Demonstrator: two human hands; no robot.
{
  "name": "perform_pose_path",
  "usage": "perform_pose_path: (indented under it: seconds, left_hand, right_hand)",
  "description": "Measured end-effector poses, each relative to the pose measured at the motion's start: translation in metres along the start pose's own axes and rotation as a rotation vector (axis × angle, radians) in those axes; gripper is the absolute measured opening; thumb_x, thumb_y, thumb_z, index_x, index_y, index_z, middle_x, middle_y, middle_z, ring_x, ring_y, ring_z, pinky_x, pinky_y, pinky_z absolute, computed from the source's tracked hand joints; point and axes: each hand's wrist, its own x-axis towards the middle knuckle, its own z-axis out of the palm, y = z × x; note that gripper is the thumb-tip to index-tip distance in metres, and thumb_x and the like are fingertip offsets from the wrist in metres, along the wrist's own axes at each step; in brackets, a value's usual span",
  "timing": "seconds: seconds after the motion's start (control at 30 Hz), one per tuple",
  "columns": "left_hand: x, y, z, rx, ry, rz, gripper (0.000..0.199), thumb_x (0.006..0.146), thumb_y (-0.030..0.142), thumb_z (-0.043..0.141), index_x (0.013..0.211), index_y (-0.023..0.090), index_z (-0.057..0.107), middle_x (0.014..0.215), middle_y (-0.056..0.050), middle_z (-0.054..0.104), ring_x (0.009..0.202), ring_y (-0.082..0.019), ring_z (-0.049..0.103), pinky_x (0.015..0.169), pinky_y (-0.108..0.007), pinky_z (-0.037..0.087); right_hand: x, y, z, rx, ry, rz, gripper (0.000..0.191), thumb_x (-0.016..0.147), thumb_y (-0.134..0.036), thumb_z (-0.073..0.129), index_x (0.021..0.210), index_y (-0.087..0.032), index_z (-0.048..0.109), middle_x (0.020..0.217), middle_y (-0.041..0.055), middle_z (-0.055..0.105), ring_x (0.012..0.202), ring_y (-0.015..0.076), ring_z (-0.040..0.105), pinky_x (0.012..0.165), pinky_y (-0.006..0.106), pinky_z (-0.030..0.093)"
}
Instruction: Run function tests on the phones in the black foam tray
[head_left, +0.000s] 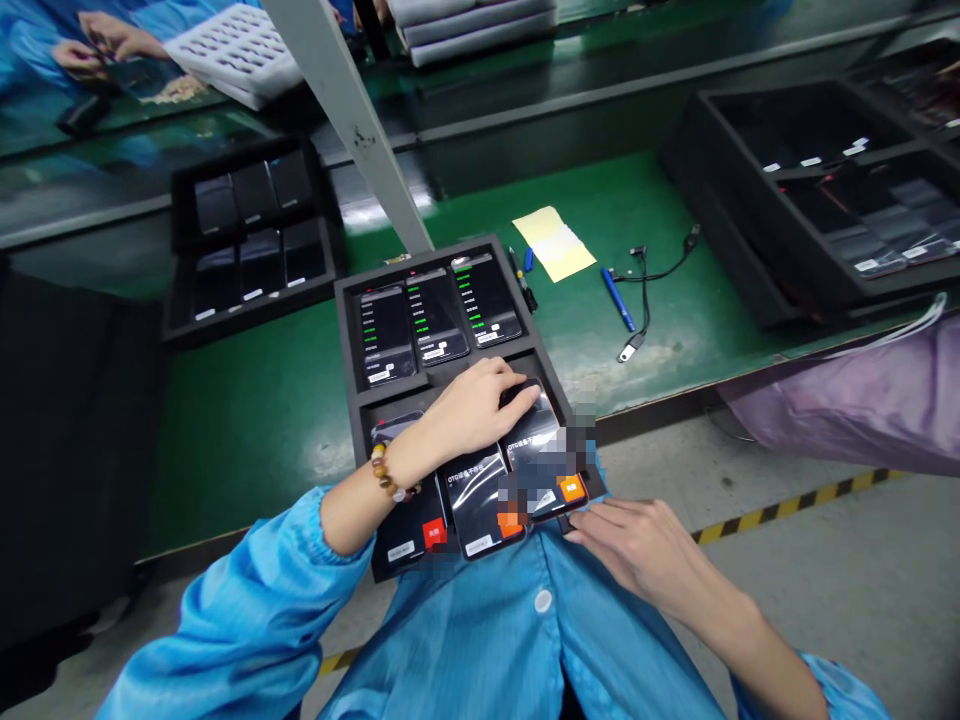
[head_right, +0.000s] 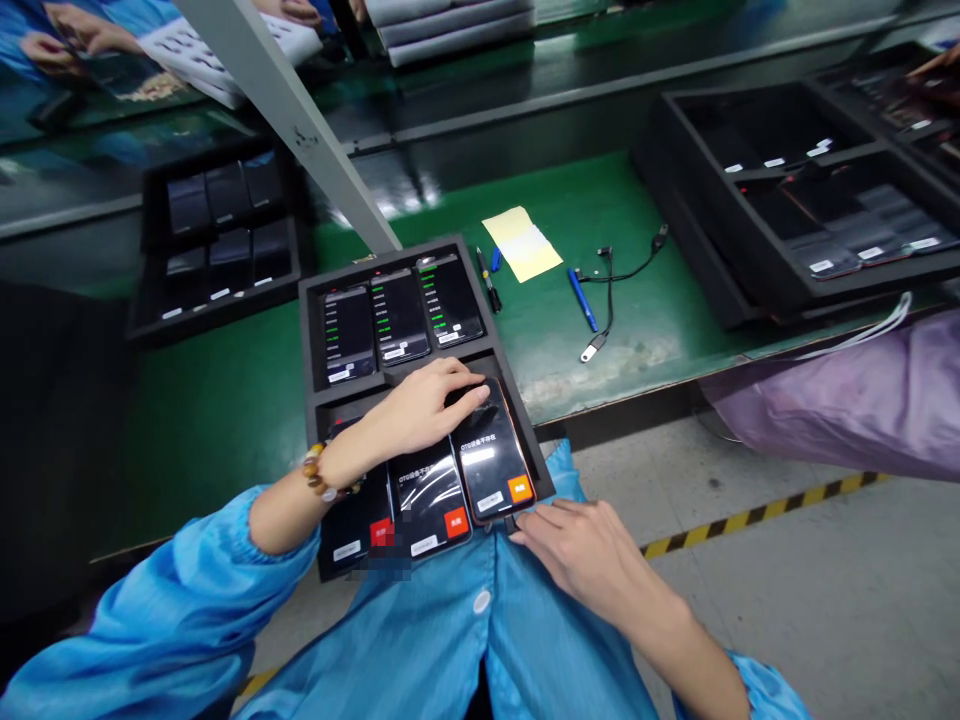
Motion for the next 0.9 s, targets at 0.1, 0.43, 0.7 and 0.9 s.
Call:
perform_pose_path:
  seconds: [0.1, 0.43, 0.7, 0.9]
  left_hand:
    - [-0.004, 0.001, -0.003, -0.017, -0.011, -0.003, 0.053, 0.115, 0.055, 0.044, 0.129, 0.018, 0.08, 0.127, -0.013, 0.075, 0.119, -0.029, 0.072, 0.112, -0.047, 0.057]
    - [-0.048, -0.004, -0.024, -0.046, 0.104, 0.002, 0.049, 0.118, 0.051, 0.041, 0.141, 0.018, 0.07, 0.146, -0.011, 0.069, 0.135, -0.027, 0.064, 0.122, -0.048, 0.049]
    - [-0.093, -0.025, -0.04, -0.03, 0.21, -0.108, 0.044, 0.118, 0.048, 0.044, 0.14, 0.021, 0.07, 0.145, -0.01, 0.07, 0.136, -0.026, 0.064, 0.121, -0.049, 0.047]
    - [-0.085, -0.033, -0.038, -0.036, 0.174, -0.064, 0.042, 0.117, 0.049, 0.046, 0.138, 0.023, 0.072, 0.144, -0.01, 0.071, 0.135, -0.027, 0.064, 0.12, -0.049, 0.046]
  right_hand:
    - [-0.002, 0.0, -0.013, 0.013, 0.039, 0.013, 0.025, 0.113, -0.039, 0.059, 0.099, -0.022, 0.071, 0.081, -0.0007, 0.076, 0.068, 0.017, 0.073, 0.059, 0.03, 0.046]
    - [0.146, 0.21, -0.098, -0.296, 0.404, 0.379, 0.027, 0.105, -0.035, 0.058, 0.111, -0.018, 0.077, 0.117, 0.0181, 0.075, 0.114, 0.0343, 0.063, 0.099, 0.05, 0.048]
    - [0.163, 0.272, -0.129, -0.343, 0.286, 0.284, 0.039, 0.113, -0.048, 0.047, 0.106, -0.02, 0.073, 0.112, 0.0195, 0.074, 0.106, 0.0298, 0.053, 0.095, 0.046, 0.039]
    - [0.158, 0.28, -0.118, -0.373, 0.28, 0.339, 0.032, 0.102, -0.049, 0.072, 0.112, -0.019, 0.077, 0.119, 0.0195, 0.073, 0.117, 0.0312, 0.047, 0.089, 0.044, 0.029]
